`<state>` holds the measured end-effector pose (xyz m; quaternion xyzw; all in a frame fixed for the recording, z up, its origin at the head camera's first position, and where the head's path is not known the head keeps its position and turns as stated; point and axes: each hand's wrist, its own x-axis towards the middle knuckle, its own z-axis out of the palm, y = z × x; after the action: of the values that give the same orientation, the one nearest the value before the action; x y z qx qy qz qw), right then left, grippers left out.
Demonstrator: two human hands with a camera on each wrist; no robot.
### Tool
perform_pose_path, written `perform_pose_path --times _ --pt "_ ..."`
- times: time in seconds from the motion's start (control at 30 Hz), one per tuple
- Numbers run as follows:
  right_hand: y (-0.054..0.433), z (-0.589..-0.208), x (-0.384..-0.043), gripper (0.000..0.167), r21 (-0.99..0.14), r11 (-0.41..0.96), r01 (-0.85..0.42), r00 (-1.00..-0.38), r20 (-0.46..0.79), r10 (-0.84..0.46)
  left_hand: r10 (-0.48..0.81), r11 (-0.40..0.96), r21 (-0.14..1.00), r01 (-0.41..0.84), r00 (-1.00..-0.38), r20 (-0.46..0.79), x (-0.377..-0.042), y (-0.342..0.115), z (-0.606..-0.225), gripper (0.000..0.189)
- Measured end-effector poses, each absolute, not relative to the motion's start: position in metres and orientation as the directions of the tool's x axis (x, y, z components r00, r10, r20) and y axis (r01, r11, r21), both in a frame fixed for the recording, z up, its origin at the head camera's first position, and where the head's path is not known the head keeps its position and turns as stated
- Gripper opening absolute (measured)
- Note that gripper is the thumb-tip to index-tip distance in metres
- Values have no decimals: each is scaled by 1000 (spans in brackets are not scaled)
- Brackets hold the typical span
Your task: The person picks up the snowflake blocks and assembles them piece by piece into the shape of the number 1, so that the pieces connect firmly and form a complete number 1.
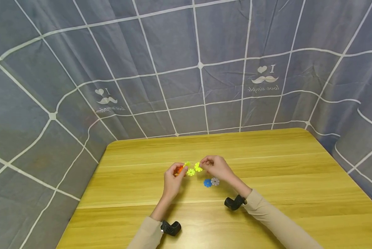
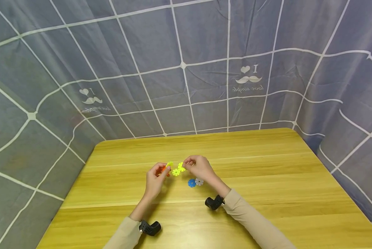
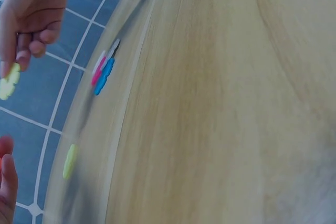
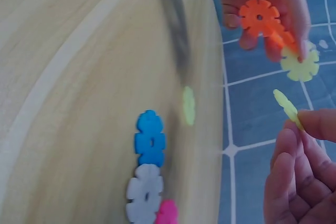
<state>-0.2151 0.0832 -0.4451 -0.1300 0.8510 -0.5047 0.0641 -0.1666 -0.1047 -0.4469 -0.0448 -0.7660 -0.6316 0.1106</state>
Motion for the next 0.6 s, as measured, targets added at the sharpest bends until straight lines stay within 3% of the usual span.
perform_pose_path --times 0.6 --pt "81 -423 -212 19 -884 428 -187 -970 97 -223 -13 207 955 212 -975 220 -164 -101 -447 12"
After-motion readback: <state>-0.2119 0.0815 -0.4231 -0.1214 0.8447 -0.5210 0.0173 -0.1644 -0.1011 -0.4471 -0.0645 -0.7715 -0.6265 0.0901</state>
